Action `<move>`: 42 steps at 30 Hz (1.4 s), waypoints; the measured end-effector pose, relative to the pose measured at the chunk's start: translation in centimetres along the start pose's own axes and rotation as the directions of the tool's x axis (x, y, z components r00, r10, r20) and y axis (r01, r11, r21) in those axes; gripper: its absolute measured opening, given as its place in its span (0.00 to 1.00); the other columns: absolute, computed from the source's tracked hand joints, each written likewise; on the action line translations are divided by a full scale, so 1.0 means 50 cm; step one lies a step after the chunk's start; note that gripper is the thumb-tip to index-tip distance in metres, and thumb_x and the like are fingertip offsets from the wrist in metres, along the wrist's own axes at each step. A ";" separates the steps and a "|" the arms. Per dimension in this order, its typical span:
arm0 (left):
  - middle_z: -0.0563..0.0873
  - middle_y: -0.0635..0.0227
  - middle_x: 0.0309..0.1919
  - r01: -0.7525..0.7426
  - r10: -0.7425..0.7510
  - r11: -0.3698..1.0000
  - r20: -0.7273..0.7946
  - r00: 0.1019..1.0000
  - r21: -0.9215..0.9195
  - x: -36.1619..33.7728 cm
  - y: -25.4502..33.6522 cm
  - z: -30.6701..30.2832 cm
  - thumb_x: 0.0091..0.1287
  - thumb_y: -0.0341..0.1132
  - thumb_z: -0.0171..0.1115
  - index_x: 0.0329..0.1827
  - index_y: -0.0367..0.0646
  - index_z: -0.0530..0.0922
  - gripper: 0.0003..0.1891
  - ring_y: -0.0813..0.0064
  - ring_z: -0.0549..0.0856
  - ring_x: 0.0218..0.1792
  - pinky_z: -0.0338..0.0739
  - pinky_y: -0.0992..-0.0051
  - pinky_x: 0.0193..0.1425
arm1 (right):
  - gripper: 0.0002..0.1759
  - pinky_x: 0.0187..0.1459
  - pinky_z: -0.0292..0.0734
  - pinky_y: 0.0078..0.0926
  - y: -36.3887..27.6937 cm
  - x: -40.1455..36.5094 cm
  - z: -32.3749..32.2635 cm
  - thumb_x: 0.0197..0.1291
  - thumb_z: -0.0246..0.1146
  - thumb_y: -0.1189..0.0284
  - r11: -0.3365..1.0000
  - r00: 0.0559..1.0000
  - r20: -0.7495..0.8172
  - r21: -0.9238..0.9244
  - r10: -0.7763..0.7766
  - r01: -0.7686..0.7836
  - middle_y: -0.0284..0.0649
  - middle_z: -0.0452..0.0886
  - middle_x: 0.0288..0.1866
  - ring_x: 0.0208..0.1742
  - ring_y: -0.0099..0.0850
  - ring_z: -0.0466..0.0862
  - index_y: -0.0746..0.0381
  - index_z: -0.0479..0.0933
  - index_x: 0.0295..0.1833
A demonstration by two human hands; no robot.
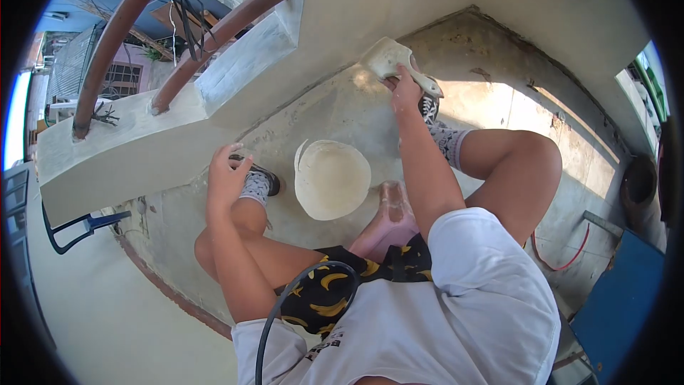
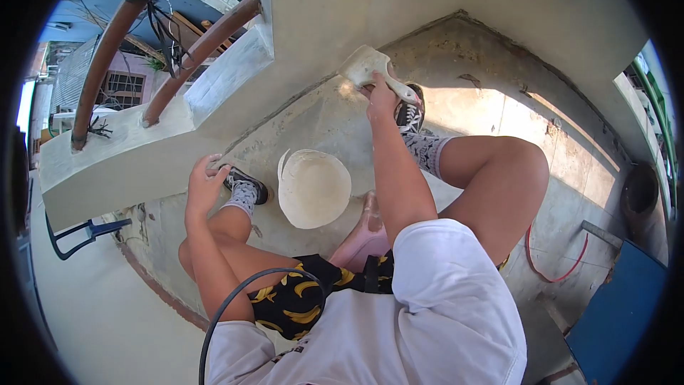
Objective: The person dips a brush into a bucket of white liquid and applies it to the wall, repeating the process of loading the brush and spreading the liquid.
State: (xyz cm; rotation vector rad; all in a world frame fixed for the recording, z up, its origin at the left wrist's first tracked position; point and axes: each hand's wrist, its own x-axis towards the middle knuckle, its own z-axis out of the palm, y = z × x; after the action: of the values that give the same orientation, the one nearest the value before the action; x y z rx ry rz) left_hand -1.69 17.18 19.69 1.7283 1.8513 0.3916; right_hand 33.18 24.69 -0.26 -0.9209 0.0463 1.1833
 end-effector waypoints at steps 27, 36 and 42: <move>0.79 0.64 0.52 0.026 -0.027 0.999 0.023 0.999 0.048 0.014 0.029 -0.020 0.62 0.32 0.67 0.55 0.38 0.78 0.19 0.76 0.82 0.38 0.73 0.75 0.39 | 0.32 0.37 0.86 0.35 -0.067 -0.021 0.192 0.64 0.56 0.79 0.905 0.909 -0.038 -0.117 -0.415 0.408 0.48 0.75 0.59 0.48 0.39 0.83 0.65 0.58 0.74; 0.80 0.58 0.50 0.014 -0.014 1.000 0.019 1.000 0.015 0.008 0.022 -0.004 0.61 0.34 0.68 0.54 0.36 0.78 0.20 0.69 0.82 0.34 0.78 0.70 0.44 | 0.33 0.38 0.85 0.35 -0.152 -0.113 0.318 0.64 0.56 0.78 0.923 0.924 -0.020 -0.056 -0.383 0.381 0.51 0.72 0.60 0.49 0.42 0.81 0.66 0.55 0.74; 0.79 0.60 0.53 0.036 -0.037 0.999 0.034 0.999 0.024 0.005 0.029 -0.006 0.61 0.34 0.69 0.55 0.37 0.77 0.20 0.72 0.83 0.37 0.77 0.72 0.45 | 0.32 0.37 0.86 0.34 -0.060 -0.035 0.166 0.65 0.55 0.79 0.931 0.925 -0.120 0.009 -0.361 0.365 0.47 0.73 0.61 0.50 0.38 0.82 0.63 0.58 0.74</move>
State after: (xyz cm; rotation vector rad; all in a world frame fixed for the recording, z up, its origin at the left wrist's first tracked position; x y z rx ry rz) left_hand -0.67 17.66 20.69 1.7038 1.8668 0.3245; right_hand 31.38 28.40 7.75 -0.9244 -0.0119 0.7816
